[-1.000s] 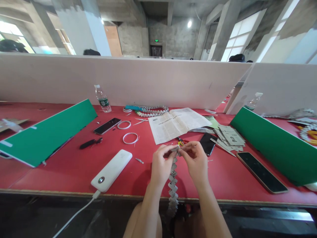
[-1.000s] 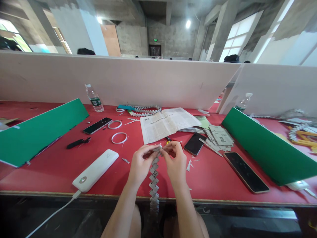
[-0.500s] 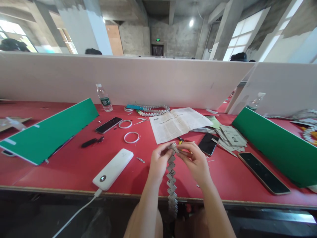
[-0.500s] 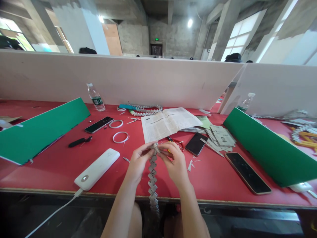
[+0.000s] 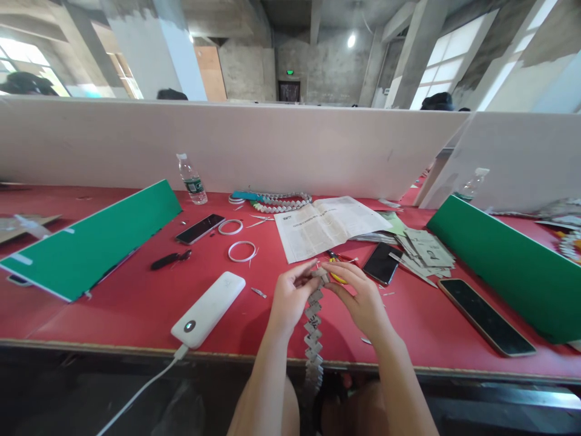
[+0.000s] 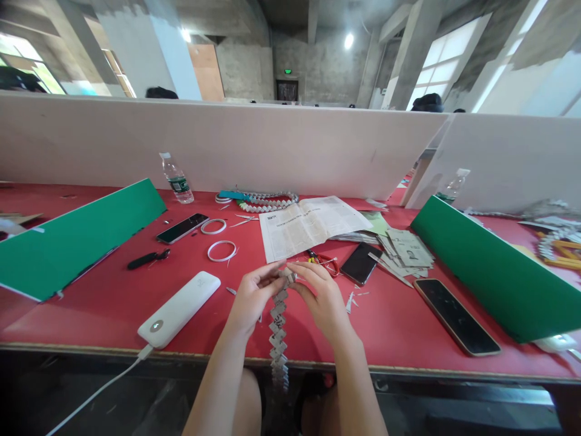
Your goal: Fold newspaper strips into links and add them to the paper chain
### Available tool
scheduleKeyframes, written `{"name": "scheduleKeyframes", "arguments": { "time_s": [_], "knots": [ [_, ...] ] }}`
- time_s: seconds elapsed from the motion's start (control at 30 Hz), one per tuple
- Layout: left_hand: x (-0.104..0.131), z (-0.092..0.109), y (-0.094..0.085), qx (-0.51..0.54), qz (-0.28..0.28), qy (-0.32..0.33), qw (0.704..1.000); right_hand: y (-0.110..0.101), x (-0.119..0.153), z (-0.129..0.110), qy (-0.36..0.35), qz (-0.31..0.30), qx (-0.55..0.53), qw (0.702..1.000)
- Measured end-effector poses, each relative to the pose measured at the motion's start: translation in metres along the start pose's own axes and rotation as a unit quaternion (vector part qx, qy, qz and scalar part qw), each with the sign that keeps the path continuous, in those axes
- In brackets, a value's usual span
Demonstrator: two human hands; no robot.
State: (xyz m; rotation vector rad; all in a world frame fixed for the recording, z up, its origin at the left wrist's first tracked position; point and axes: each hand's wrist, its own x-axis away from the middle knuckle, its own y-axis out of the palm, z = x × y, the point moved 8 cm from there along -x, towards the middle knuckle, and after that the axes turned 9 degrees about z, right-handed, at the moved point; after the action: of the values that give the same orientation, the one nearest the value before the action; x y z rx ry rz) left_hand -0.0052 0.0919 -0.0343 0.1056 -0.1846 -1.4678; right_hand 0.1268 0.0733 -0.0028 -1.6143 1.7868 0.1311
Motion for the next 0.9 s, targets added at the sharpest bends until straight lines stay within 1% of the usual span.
{"name": "scheduleKeyframes", "arguments": {
  "time_s": [0.17, 0.43, 0.53, 0.7, 0.83, 0.9],
  "knots": [
    [0.000, -0.001, -0.001, 0.030, 0.017, -0.028, 0.999, -0.009, 0.000, 0.003, 0.002, 0.053, 0.002, 0.999],
    [0.001, 0.002, -0.002, 0.060, 0.046, -0.032, 0.997, -0.007, 0.001, 0.007, 0.025, 0.031, -0.038, 0.998],
    [0.002, 0.000, 0.001, 0.051, 0.039, -0.036, 0.997, -0.009, 0.000, 0.006, 0.015, 0.045, -0.021, 0.999],
    [0.003, -0.002, 0.007, 0.044, 0.005, -0.033, 0.998, -0.015, 0.000, 0.002, -0.011, 0.093, 0.019, 0.995],
    [0.003, -0.002, 0.008, 0.057, 0.013, -0.037, 0.998, -0.015, 0.000, -0.003, -0.033, 0.106, 0.047, 0.993],
    [0.003, -0.002, 0.009, 0.065, 0.006, -0.039, 0.997, -0.015, 0.000, -0.005, -0.040, 0.115, 0.056, 0.991]
  ]
}}
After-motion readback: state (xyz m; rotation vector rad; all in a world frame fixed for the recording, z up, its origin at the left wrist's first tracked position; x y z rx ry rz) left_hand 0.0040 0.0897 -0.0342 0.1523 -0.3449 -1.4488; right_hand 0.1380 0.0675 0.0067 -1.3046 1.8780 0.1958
